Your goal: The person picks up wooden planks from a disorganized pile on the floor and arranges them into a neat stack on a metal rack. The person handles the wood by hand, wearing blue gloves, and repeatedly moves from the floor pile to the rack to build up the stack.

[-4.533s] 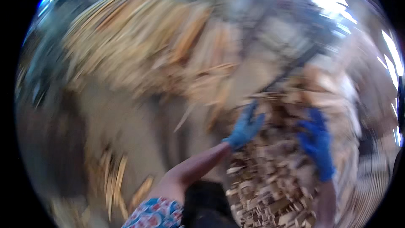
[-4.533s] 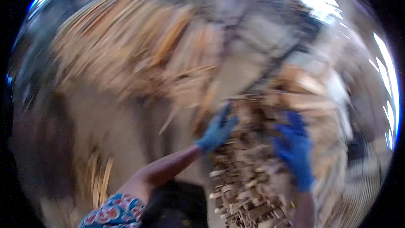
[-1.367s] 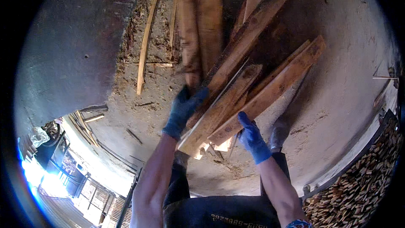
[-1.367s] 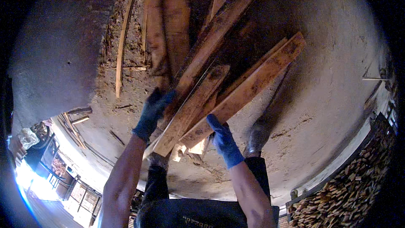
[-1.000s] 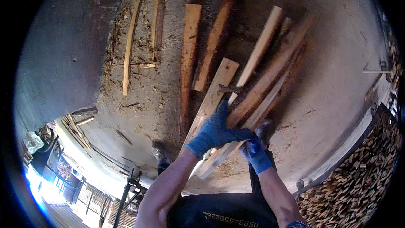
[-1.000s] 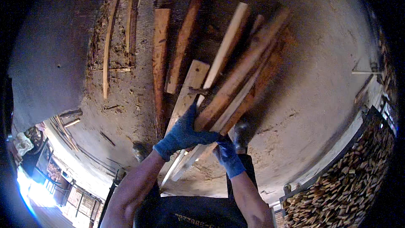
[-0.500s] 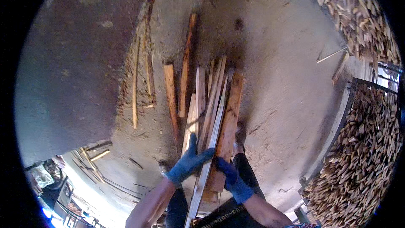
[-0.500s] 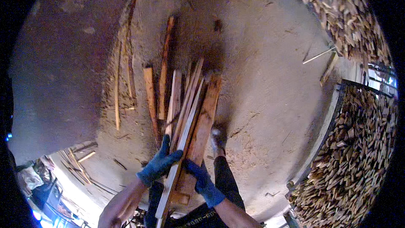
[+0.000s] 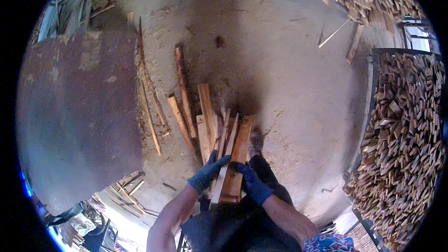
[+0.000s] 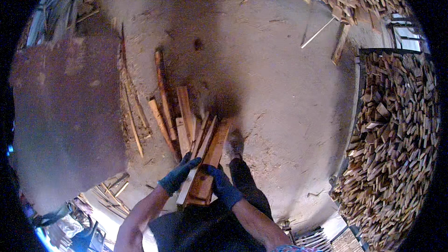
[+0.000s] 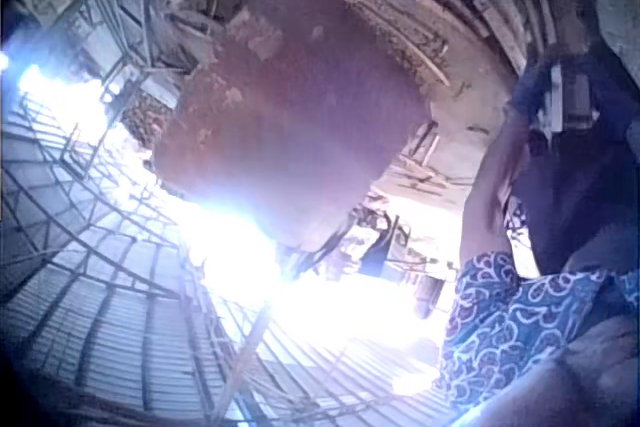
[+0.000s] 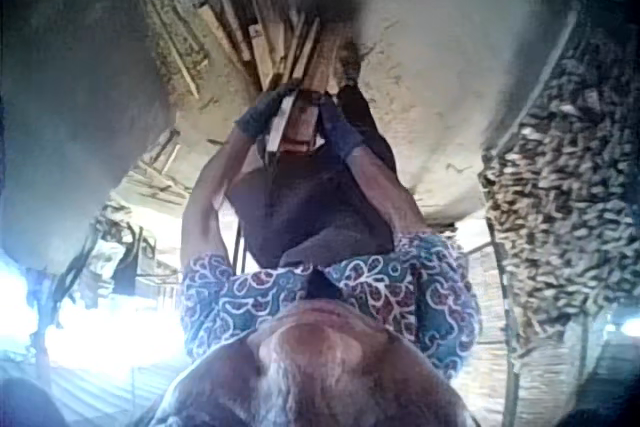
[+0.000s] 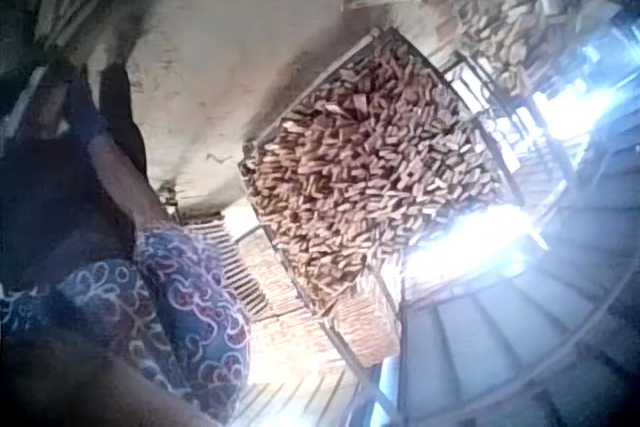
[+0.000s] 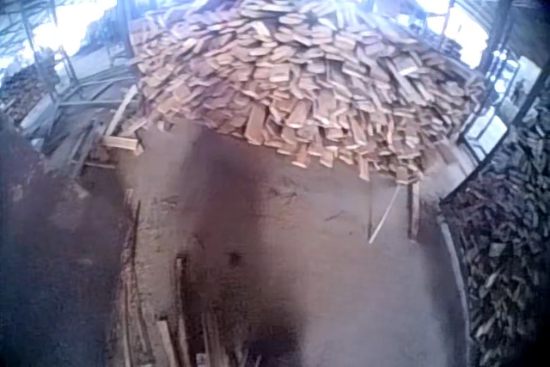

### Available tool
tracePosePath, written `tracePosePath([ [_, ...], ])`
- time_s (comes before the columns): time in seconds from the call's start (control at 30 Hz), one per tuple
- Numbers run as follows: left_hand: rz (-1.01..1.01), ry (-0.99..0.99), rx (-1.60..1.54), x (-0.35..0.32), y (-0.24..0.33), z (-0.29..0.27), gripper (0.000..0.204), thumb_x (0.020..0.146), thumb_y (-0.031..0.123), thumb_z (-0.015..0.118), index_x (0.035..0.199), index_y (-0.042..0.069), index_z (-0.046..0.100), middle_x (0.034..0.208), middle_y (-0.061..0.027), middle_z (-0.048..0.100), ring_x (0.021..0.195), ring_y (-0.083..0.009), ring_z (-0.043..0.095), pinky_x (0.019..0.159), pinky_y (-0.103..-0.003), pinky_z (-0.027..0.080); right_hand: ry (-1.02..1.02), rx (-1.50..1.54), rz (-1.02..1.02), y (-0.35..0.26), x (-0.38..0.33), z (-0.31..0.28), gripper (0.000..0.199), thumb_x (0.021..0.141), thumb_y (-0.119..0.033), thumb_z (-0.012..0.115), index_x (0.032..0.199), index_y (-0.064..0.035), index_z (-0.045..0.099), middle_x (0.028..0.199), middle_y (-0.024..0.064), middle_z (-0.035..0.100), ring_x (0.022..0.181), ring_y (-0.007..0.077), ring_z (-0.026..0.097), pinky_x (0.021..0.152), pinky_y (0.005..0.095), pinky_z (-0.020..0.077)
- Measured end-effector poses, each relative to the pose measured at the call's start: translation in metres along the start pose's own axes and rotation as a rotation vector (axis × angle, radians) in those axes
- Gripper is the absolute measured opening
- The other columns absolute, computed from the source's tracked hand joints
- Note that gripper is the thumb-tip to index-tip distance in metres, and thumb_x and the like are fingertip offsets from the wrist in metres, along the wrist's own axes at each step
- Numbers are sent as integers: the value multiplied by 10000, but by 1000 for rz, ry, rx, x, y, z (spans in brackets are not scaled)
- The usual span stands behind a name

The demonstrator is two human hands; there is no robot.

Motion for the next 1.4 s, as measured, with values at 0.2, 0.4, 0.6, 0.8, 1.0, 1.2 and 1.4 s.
tracePosePath([
  [0.2,-33,-9,316,-38,55,48,632,867,299,534,1374,20,280,1422,-154,257,1308,-226,162,1043,-327,191,-134,6,-18,-32,-41,-10,524,802,-344,639,1183,-28,468,1007,107,594,948,227,571,852,344,475],
  [0.4,58,-289,218,-109,167,132,753,845,253,532,1431,160,69,1394,-148,317,1261,-233,335,1057,-432,215,-287,276,-427,-145,-144,6,663,774,-250,681,1298,-38,335,1163,114,510,1063,229,504,891,352,444],
  [0.6,726,-491,430,-206,287,270,739,838,93,555,1432,78,115,1311,-94,422,1128,-192,467,947,-310,391,-405,594,-1035,-248,-343,18,836,747,-166,716,1401,-52,207,1307,126,424,1168,254,447,924,373,425],
  [0.8,1017,-988,637,-357,359,443,676,840,75,568,1411,92,206,1281,-109,458,1104,-202,501,887,-296,437,-45,411,-1927,-287,-566,-7,626,785,-90,662,1329,-18,360,1220,106,508,1127,227,489,928,333,420],
  [1.0,1322,-1231,807,-412,446,652,807,773,191,617,1424,71,156,1427,-137,279,1280,-212,320,1061,-306,243,45,363,-2142,-398,-669,-85,755,808,-60,624,1407,-109,165,1207,139,485,893,202,587,669,334,545],
  [1.2,1520,-1150,1103,-434,538,835,782,808,479,603,1349,-11,320,1291,-163,435,1193,-224,404,976,-310,350,253,381,-2151,-572,-756,-205,759,785,-198,673,1341,38,214,1171,209,486,1046,257,533,802,348,517],
  [1.4,1716,-841,1294,-314,582,823,615,873,240,584,1380,58,288,1385,-132,350,1226,-199,398,1010,-280,322,1664,-407,-1606,-617,-694,-273,730,772,-452,591,1339,-62,350,1273,193,470,1180,341,445,994,382,348],
])
Point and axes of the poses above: each hand's wrist, its own x-axis towards the middle knuckle, its own z-axis out of the palm, y = z × x, the point moved 1 cm from there along x, towards the middle knuckle
